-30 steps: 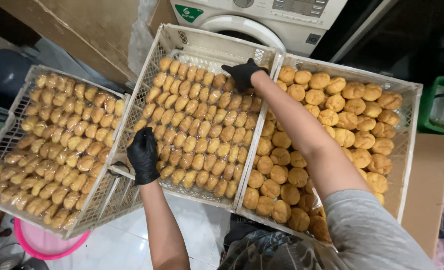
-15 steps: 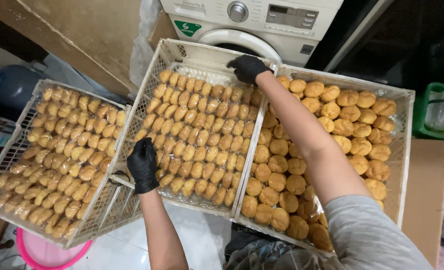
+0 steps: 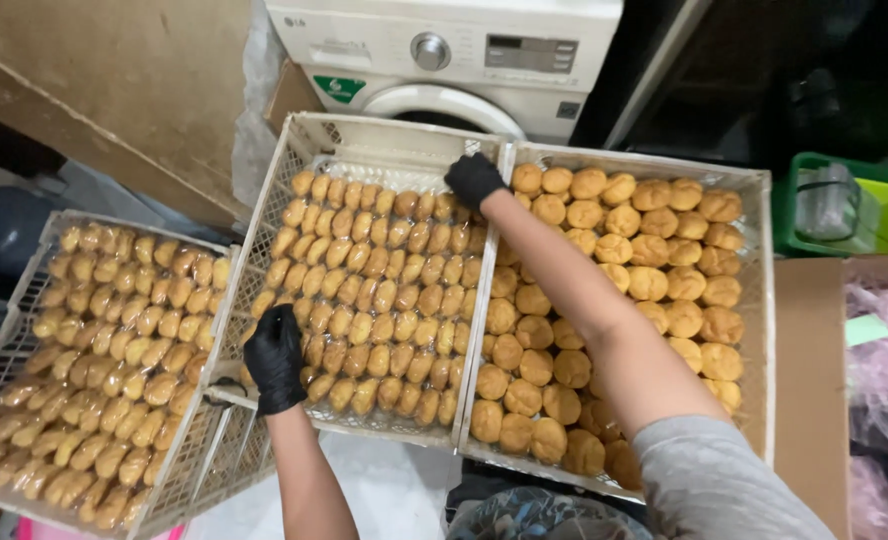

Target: Packaging individual pastries into plastic bags and transferring them between crates

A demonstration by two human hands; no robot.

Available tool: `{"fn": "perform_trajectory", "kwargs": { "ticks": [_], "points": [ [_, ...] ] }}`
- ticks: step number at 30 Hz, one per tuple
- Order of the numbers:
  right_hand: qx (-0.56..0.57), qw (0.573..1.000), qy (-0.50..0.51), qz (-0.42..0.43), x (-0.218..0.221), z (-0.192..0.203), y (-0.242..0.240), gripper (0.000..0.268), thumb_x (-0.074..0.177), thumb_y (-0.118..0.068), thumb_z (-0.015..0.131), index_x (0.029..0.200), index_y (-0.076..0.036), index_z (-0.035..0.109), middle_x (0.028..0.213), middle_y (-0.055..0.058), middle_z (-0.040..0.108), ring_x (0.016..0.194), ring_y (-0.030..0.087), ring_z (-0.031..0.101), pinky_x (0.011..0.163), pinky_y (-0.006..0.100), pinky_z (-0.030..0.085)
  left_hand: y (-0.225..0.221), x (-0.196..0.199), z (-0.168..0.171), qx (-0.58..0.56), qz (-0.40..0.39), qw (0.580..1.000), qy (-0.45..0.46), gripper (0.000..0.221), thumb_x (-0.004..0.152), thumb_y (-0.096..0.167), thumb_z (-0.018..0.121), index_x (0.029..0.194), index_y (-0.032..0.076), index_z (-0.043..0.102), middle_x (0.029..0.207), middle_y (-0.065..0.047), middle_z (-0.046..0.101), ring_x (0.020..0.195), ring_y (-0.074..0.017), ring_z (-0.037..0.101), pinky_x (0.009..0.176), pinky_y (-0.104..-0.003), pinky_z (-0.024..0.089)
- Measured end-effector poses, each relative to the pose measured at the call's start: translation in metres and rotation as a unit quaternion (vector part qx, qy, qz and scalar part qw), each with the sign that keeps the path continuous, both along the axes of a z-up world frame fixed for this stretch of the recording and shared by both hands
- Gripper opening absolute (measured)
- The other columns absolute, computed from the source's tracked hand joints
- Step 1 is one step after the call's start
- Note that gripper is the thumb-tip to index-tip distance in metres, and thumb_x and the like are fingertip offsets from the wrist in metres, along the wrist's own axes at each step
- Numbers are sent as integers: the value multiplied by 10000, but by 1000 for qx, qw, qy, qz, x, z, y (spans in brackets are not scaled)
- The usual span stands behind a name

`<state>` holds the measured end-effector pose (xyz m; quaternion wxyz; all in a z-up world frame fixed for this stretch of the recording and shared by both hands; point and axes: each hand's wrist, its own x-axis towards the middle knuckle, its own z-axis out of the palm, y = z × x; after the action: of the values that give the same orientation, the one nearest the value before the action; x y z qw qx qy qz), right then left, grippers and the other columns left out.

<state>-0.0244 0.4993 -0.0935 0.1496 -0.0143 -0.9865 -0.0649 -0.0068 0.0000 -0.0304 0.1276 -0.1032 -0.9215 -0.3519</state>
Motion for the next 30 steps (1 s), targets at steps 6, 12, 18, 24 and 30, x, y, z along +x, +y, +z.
{"fn": "perform_trajectory", "kwargs": {
  "ticks": [6, 12, 18, 24, 30],
  "points": [
    [-197, 971, 54, 124, 125, 146, -66, 110, 981, -189, 589, 1003, -128, 678, 1098, 74, 667, 1033, 322, 643, 819, 431, 571, -4, -3, -9, -5, 2, 1000, -23, 202, 1050, 459, 677, 1111, 283, 755, 773, -17, 732, 914, -278, 735, 854, -443, 592],
    [-443, 887, 124, 21, 299, 231, -53, 442, 879, -239, 840, 1192, -159, 537, 1229, 71, 632, 935, 233, 693, 763, 344, 604, -8, 13, -25, 75, -38, 986, 146, 415, 984, 243, 890, 1268, 17, 689, 1125, -263, 718, 1073, -477, 673, 892, -566, 550],
    [-603, 747, 274, 62, 481, 273, -35, 796, 988, 244, 773, 1483, -125, 272, 1293, 442, 587, 1204, 449, 634, 810, 456, 614, 50, 79, 11, 13, -197, 979, 49, 354, 1040, 229, 724, 1283, -23, 672, 1068, -202, 678, 1053, -330, 617, 923, -400, 499],
    [-606, 764, 223, -13, 560, 250, -80, 1242, 664, 45, 921, 1613, -246, 174, 1729, 147, 199, 1136, 461, 659, 692, 409, 603, 190, 268, 119, -21, -338, 940, 29, 360, 1107, 204, 526, 1301, -71, 654, 999, -132, 627, 1029, -156, 542, 959, -204, 429],
    [-634, 585, 381, -331, 587, 104, -79, 376, 882, -48, 909, 775, -93, 551, 706, 55, 637, 556, 129, 578, 587, 228, 502, 271, 331, 72, 1, -557, 828, 71, 465, 944, 452, 755, 1336, 210, 686, 1011, -102, 736, 996, -326, 701, 828, -449, 600]
  ]
}}
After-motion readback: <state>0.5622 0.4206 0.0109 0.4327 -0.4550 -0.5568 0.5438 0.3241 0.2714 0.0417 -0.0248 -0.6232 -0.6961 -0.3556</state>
